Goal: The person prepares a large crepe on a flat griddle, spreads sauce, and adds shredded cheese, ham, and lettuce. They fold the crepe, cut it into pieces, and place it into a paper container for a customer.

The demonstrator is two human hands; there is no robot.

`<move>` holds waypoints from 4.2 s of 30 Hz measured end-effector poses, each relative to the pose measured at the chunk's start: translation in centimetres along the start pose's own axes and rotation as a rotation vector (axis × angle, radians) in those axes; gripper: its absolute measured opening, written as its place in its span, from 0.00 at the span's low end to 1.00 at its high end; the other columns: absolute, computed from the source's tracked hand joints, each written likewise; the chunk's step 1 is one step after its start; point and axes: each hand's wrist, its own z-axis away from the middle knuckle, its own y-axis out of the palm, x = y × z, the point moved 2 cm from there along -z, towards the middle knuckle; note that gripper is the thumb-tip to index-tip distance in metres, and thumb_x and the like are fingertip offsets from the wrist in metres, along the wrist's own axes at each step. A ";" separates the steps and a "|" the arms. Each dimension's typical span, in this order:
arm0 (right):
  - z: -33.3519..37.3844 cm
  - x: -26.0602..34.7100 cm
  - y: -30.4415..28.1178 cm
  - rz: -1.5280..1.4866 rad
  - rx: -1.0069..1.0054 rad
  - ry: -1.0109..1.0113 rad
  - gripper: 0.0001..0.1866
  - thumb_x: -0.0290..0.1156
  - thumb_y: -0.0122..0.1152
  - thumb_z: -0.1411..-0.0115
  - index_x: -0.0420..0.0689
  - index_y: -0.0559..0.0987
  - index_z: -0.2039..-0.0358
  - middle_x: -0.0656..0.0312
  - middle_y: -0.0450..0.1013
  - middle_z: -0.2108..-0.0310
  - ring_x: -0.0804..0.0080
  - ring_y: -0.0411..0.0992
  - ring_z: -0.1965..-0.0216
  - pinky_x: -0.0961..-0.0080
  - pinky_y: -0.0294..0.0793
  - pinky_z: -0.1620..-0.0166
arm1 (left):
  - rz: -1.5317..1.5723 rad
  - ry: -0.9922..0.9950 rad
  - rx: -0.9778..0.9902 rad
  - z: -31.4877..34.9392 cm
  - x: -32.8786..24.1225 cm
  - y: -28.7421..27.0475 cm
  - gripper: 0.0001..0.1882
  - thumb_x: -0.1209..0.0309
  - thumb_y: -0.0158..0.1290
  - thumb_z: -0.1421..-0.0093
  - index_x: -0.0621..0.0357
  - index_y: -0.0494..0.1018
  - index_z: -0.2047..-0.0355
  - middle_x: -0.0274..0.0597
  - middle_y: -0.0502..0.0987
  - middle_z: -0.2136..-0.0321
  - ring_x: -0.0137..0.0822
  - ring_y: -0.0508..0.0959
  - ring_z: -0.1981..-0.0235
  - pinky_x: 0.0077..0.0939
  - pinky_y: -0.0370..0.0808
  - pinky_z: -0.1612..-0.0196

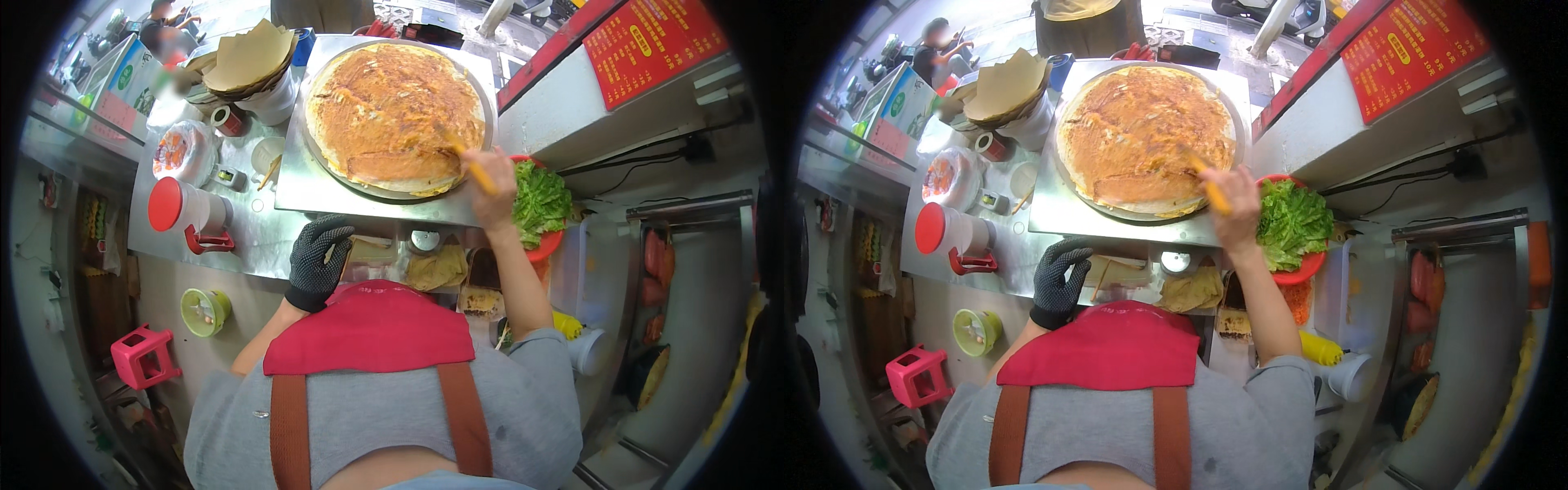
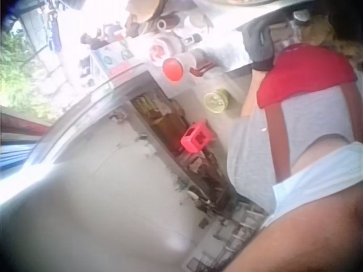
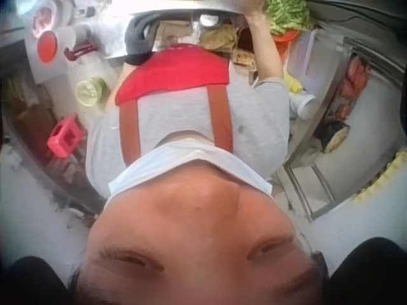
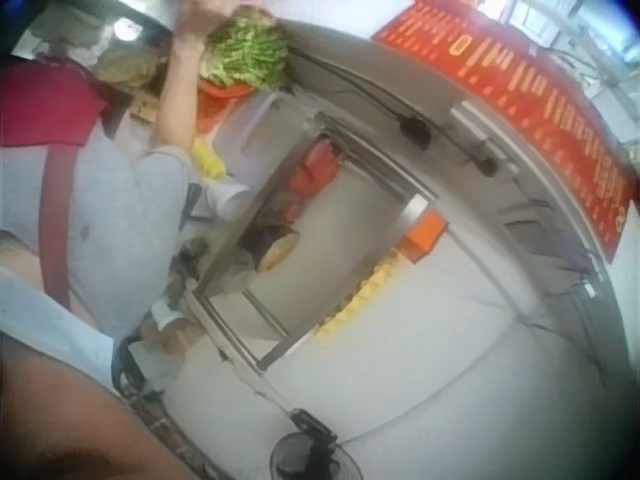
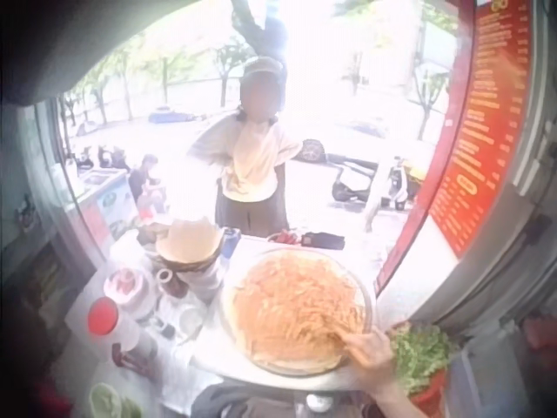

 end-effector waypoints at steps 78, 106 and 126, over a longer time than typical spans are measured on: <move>46.6 7.1 -11.7 0.076 -0.833 1.928 0.22 0.48 0.49 0.38 0.40 0.70 0.58 0.58 0.74 0.73 0.72 0.73 0.77 0.73 0.71 0.74 | 0.199 0.306 0.577 4.0 -8.9 10.1 0.10 0.78 0.57 0.49 0.59 0.78 0.64 0.45 0.76 0.58 0.41 0.75 0.54 0.31 0.68 0.48; 46.6 4.4 -13.9 -0.261 -0.814 1.708 0.14 0.36 0.56 0.39 0.41 0.76 0.56 0.61 0.72 0.74 0.71 0.69 0.76 0.76 0.68 0.74 | 0.120 0.399 0.510 5.8 -9.5 10.5 0.11 0.74 0.56 0.48 0.55 0.76 0.62 0.46 0.75 0.58 0.47 0.74 0.55 0.37 0.70 0.52; 43.2 6.2 -12.8 0.262 -0.577 1.455 0.10 0.35 0.53 0.38 0.45 0.79 0.62 0.60 0.73 0.73 0.70 0.72 0.75 0.73 0.70 0.71 | 0.115 0.388 0.532 3.7 -8.7 7.1 0.10 0.77 0.58 0.48 0.56 0.78 0.64 0.46 0.76 0.59 0.43 0.75 0.55 0.32 0.70 0.51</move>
